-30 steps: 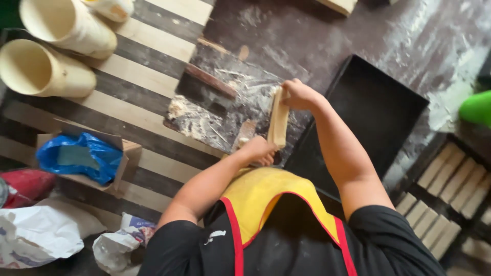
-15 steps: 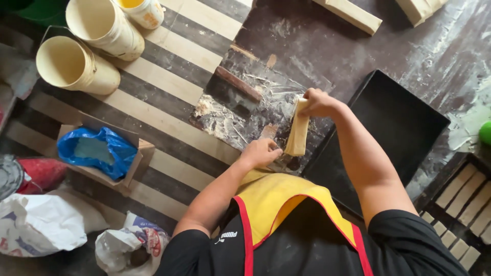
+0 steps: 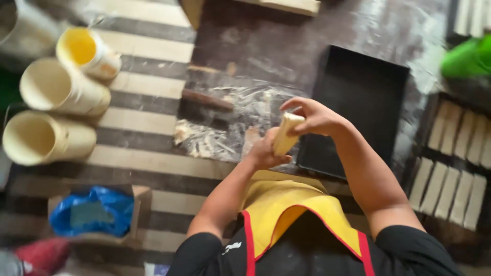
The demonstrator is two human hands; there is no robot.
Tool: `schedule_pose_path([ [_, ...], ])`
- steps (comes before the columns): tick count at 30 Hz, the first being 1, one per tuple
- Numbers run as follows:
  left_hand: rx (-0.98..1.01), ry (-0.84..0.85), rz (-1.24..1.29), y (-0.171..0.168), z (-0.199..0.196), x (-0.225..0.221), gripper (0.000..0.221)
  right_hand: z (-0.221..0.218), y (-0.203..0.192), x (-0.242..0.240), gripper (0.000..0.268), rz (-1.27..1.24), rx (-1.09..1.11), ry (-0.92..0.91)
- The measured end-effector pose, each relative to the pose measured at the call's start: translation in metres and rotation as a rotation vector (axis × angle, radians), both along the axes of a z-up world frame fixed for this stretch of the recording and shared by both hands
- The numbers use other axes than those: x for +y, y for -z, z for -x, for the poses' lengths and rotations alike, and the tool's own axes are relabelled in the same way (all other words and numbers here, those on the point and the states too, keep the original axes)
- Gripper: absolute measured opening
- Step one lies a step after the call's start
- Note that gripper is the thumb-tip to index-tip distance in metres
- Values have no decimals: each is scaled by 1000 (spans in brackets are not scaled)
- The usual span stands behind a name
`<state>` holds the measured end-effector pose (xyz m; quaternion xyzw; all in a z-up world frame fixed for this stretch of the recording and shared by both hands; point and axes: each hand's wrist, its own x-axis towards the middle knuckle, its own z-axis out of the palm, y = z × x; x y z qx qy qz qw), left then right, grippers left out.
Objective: Placing pre-cut dough strips into metal baking trays in a production area.
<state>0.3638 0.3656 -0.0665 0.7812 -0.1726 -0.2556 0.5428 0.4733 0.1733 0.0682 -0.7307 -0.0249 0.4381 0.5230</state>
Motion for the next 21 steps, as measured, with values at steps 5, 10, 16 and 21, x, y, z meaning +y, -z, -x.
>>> schedule_pose_path([
  [5,49,-104,309,-6,18,-31,88,28,15,-55,56,6,-30,406],
  [10,912,-84,700,-58,29,-88,53,54,9,-119,54,220,-19,326],
  [16,1009,-127,607,-41,51,-223,36,69,30,-255,52,641,-259,-86],
  [21,955,-272,474,3,60,-333,29,65,21,-327,50,691,-275,-157],
])
